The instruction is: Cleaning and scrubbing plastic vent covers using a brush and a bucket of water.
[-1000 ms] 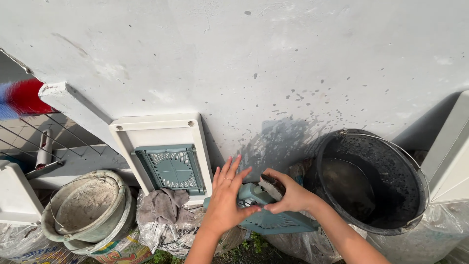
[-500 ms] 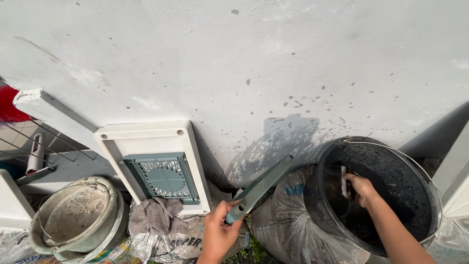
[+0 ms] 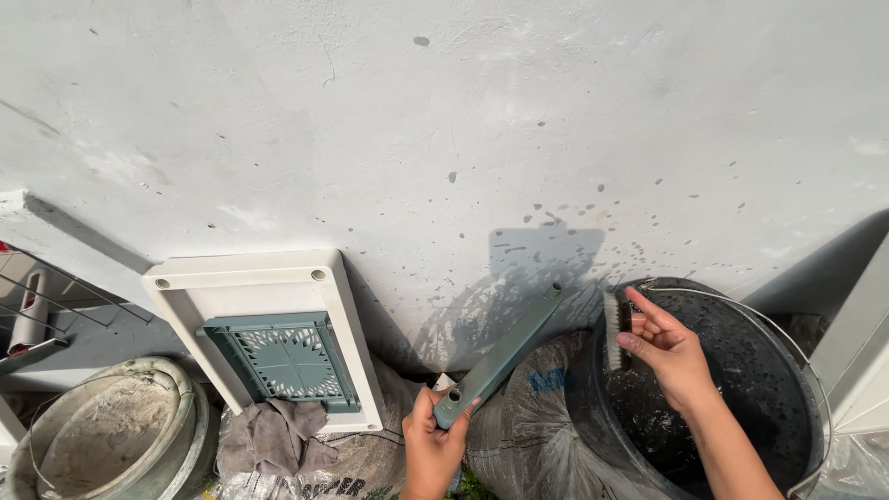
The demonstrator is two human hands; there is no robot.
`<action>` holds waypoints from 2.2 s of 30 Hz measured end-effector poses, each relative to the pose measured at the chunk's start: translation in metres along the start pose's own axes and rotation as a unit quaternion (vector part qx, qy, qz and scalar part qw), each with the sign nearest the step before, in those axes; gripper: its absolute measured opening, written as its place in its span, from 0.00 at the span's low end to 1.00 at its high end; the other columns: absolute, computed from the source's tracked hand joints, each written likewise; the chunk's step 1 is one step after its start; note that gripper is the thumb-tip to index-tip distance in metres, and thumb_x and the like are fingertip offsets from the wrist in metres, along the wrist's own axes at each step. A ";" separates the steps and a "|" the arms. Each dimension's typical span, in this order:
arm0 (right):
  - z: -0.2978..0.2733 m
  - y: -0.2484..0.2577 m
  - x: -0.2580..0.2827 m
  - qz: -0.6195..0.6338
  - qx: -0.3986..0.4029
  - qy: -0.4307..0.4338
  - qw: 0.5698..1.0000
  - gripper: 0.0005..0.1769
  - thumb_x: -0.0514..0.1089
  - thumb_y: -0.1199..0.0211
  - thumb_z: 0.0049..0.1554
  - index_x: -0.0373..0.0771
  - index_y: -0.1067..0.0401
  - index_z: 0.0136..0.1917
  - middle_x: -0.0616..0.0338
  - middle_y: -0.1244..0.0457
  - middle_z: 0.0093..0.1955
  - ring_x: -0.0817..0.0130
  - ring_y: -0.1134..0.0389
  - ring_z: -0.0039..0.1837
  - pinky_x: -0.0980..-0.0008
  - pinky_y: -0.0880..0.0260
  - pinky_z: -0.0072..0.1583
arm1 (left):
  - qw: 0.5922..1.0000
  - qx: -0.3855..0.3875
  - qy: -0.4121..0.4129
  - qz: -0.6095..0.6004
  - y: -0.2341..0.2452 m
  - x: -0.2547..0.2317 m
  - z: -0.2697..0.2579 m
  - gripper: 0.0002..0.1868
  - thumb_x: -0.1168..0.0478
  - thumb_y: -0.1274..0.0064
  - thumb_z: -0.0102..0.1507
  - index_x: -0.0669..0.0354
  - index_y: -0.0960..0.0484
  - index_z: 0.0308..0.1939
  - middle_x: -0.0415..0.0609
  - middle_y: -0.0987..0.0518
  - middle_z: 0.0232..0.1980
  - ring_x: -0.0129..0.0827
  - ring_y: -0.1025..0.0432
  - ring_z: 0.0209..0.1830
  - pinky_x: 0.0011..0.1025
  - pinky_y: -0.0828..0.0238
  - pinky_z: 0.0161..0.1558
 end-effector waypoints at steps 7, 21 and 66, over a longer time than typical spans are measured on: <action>-0.044 -0.181 0.081 -0.348 0.306 0.136 0.876 0.28 0.43 0.28 0.53 0.58 0.24 0.67 0.60 0.38 0.61 0.63 0.40 0.60 0.63 0.35 0.59 | 0.997 -0.005 0.054 -0.053 -0.012 0.012 0.013 0.15 0.73 0.38 0.58 0.64 0.32 0.31 0.39 0.23 0.26 0.13 0.33 0.30 0.17 0.33 0.28; -0.024 -0.194 0.067 -0.370 0.110 0.036 0.922 0.24 0.48 0.29 0.53 0.59 0.23 0.64 0.60 0.37 0.50 0.63 0.37 0.55 0.65 0.33 0.55 | 0.995 0.090 0.021 0.039 -0.016 -0.028 0.019 0.10 0.72 0.39 0.58 0.64 0.27 0.31 0.45 0.15 0.27 0.14 0.21 0.33 0.20 0.27 0.29; -0.150 -0.090 -0.213 -0.721 0.071 -0.165 0.670 0.38 0.59 0.40 0.61 0.59 0.49 0.80 0.51 0.43 0.66 0.55 0.43 0.71 0.58 0.32 0.66 | 0.986 -0.134 0.053 0.085 0.122 -0.018 -0.087 0.13 0.67 0.30 0.53 0.65 0.22 0.31 0.44 0.15 0.27 0.15 0.26 0.27 0.18 0.28 0.28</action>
Point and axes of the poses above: each hand's wrist, its own z-axis towards the middle knuckle, its own y-axis out of the back of the hand, x = y × z, the point moved 4 cm from there along z, towards the middle knuckle
